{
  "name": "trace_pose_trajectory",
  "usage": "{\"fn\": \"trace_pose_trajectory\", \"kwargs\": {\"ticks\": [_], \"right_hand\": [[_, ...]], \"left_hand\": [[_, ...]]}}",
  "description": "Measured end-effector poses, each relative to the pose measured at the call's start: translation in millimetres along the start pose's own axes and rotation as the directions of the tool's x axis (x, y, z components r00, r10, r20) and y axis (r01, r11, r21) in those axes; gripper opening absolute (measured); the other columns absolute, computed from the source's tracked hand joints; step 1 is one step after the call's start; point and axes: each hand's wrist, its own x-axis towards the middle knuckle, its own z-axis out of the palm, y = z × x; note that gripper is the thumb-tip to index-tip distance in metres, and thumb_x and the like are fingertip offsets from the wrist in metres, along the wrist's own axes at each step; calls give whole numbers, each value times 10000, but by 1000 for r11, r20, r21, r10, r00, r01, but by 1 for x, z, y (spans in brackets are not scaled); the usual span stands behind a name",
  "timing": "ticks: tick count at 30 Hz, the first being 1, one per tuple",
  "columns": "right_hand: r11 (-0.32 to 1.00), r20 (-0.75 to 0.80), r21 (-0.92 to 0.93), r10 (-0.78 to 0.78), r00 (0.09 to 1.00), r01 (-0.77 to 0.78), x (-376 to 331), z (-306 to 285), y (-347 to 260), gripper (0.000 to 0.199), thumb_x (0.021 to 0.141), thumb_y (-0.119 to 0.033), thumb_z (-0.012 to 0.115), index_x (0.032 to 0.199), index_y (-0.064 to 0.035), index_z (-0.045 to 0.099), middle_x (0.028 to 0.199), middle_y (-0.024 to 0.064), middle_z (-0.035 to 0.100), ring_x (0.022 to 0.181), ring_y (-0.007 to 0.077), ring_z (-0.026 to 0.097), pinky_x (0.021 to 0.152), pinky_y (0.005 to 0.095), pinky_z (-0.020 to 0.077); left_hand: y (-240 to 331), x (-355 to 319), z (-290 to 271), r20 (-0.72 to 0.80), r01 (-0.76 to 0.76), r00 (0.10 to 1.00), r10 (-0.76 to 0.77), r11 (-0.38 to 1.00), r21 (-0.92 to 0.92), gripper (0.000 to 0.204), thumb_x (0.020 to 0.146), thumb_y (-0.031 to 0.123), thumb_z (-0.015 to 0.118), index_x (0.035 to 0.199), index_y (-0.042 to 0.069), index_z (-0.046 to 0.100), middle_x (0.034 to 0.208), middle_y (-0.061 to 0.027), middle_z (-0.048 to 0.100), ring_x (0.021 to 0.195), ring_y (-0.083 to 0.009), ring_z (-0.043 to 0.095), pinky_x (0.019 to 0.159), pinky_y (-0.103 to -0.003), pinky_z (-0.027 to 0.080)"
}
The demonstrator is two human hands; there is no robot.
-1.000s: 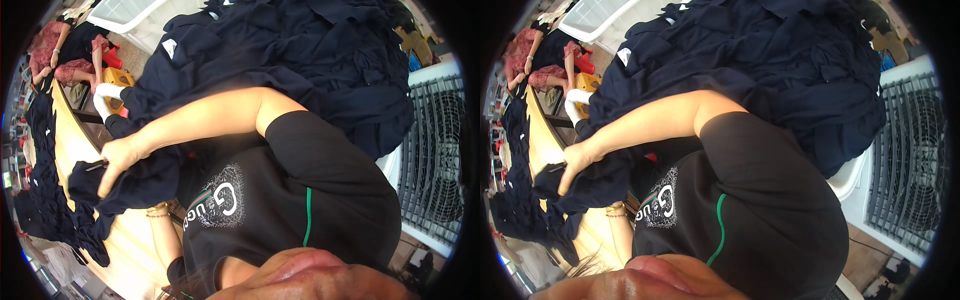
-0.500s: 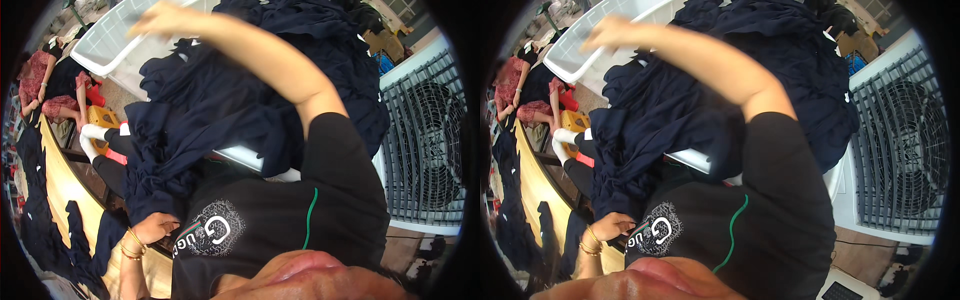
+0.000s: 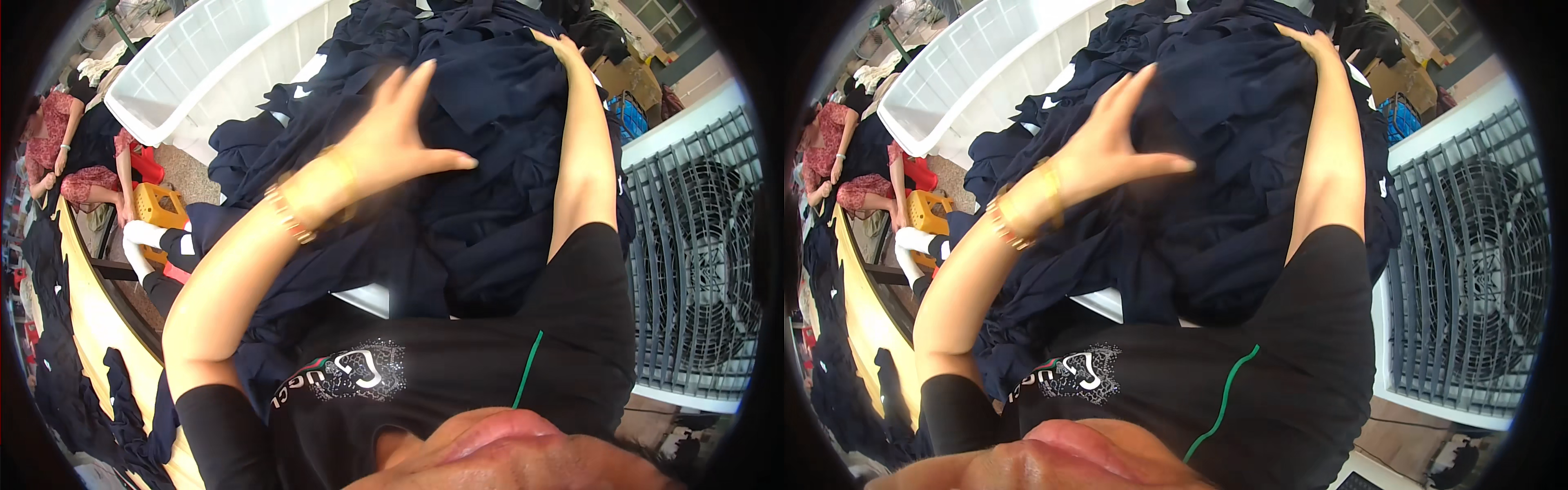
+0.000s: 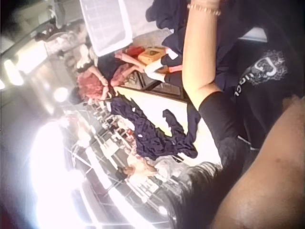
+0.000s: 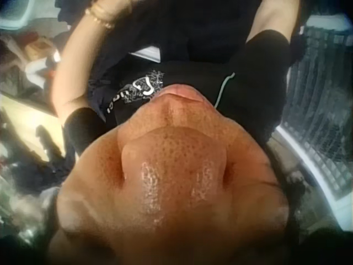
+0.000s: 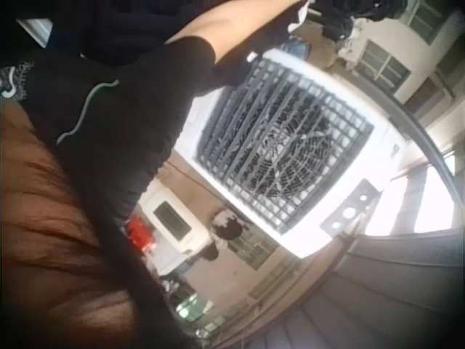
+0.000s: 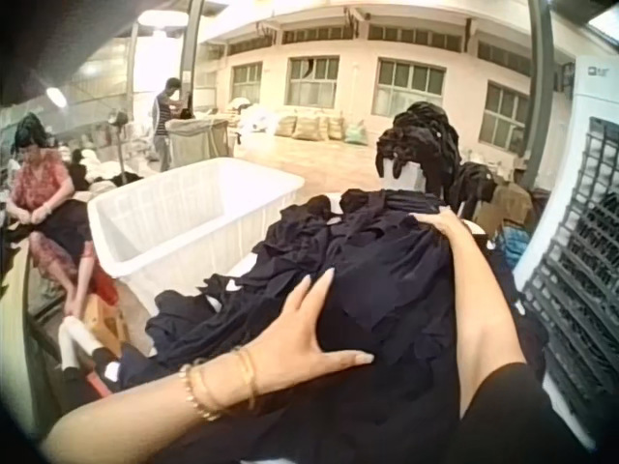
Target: Trimming excess threads from finished garments using small snips.
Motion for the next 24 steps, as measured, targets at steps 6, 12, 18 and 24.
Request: {"fn": "trace_pose_trajectory", "kwargs": {"ticks": [6, 12, 18, 24], "right_hand": [[989, 288, 111, -127, 949, 99, -3, 89, -57, 1152, 739, -657, 806, 1554, 38, 384, 1575, 238, 429, 1471, 333, 406, 1216, 416, 301], [975, 212, 63, -222, 952, 214, 136, -20, 118, 782, 849, -442, 763, 1371, 106, 567, 1284, 210, 667, 1203, 271, 623, 1064, 356, 444], [901, 177, -89, -405, 897, 425, 92, 93, 55, 582, 900, -324, 700, 1288, 102, 615, 1182, 252, 710, 1125, 346, 666, 1057, 374, 431], [871, -204, 169, -427, 881, 461, 19, 28, 52, 668, 883, -219, 748, 1357, 185, 509, 1268, 256, 672, 1201, 270, 630, 1075, 318, 453]], "left_hand": [[-37, 74, 23, -127, 411, 911, -392, 842, 349, 1337, 610, 623, 912, 1644, 235, 158, 1680, -271, 94, 1530, -527, 154, 1094, -789, 283], [-29, 107, 76, -114, 266, 961, -251, 953, 148, 666, 690, 207, 806, 1294, 84, 551, 1216, -276, 545, 1132, -441, 593, 946, -484, 551], [-81, 84, 74, -185, 367, 919, -348, 927, 79, 462, 726, 91, 734, 1177, 62, 640, 1088, -242, 652, 1038, -417, 662, 889, -466, 560], [-34, 30, 47, -167, 202, 961, -222, 971, -126, 579, 665, 88, 745, 1227, 5, 634, 951, -252, 710, 949, -427, 701, 827, -469, 571]]}}
